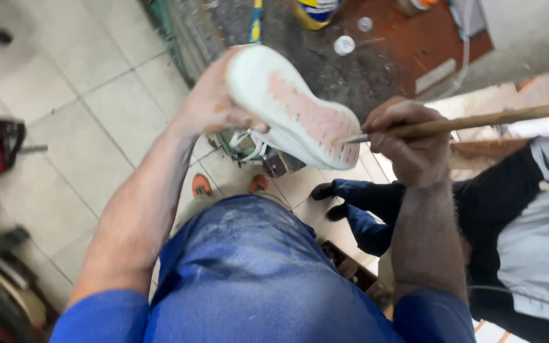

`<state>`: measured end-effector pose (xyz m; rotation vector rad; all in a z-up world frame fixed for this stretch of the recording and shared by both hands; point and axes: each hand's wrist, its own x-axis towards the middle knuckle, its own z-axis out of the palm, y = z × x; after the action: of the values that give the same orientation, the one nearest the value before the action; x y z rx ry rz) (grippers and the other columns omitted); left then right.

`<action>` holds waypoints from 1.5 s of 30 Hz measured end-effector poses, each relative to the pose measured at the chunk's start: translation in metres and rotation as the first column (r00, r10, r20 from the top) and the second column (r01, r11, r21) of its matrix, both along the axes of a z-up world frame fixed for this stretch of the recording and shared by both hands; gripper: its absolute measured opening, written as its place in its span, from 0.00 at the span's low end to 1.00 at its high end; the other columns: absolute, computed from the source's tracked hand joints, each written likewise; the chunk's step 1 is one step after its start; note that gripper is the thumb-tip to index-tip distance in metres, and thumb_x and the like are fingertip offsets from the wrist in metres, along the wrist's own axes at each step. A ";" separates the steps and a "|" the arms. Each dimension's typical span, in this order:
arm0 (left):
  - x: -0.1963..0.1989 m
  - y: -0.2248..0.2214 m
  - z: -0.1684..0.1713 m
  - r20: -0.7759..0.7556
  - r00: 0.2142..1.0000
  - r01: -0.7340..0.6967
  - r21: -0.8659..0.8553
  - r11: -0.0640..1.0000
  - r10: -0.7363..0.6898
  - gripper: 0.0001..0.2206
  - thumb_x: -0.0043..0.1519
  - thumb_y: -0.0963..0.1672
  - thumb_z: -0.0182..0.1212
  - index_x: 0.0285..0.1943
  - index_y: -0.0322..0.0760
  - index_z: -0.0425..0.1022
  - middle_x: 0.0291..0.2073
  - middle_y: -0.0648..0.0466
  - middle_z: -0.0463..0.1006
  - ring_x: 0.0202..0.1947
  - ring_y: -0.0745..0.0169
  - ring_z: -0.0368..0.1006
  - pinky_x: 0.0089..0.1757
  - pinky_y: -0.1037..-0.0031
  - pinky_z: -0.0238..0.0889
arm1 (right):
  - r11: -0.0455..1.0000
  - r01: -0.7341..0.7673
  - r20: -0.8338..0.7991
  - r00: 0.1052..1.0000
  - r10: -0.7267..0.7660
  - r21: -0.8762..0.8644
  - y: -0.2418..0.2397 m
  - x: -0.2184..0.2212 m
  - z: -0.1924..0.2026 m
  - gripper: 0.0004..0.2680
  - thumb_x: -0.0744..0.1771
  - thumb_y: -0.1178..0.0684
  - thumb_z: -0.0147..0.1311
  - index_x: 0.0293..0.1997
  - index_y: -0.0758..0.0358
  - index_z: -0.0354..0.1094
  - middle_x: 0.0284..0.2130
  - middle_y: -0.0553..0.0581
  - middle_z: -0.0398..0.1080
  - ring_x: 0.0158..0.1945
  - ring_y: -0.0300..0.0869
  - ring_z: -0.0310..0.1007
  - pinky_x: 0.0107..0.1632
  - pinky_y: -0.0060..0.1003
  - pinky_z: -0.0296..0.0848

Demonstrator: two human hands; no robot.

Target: Applying a liquid substance to the sole of a shoe using a brush at a repair bench

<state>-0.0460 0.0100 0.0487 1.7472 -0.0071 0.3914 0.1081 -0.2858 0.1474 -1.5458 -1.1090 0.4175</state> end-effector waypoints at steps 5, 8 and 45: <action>-0.046 -0.019 0.001 0.099 0.949 -0.306 0.066 0.950 0.299 0.49 0.42 0.56 0.78 0.70 0.36 0.53 0.64 0.43 0.69 0.65 0.42 0.68 0.63 0.46 0.63 | 0.939 0.157 -0.259 0.963 -0.077 0.305 -0.020 -0.009 -0.016 0.04 0.68 0.60 0.48 0.44 0.67 0.68 0.44 0.72 0.71 0.30 0.52 0.75 0.32 0.34 0.82; -0.073 -0.023 -0.015 0.099 0.944 -0.320 0.025 0.947 0.316 0.49 0.39 0.50 0.84 0.66 0.31 0.55 0.59 0.36 0.70 0.62 0.35 0.68 0.62 0.41 0.60 | 0.907 0.261 -0.429 0.897 -0.101 0.331 -0.013 -0.035 -0.059 0.07 0.67 0.57 0.58 0.43 0.68 0.64 0.46 0.80 0.70 0.32 0.56 0.78 0.34 0.40 0.84; -0.096 -0.034 -0.088 0.195 0.943 -0.315 0.248 0.916 0.271 0.47 0.45 0.61 0.74 0.68 0.29 0.65 0.47 0.41 0.73 0.47 0.39 0.76 0.46 0.54 0.71 | 0.802 0.447 -0.058 0.884 -0.464 0.396 0.047 -0.092 -0.114 0.12 0.60 0.67 0.66 0.16 0.66 0.63 0.19 0.66 0.71 0.20 0.51 0.75 0.25 0.36 0.72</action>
<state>-0.1419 -0.0239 -0.0390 1.9950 0.0936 0.7804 0.0161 -0.2392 0.0336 -1.3932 -0.7513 -0.1691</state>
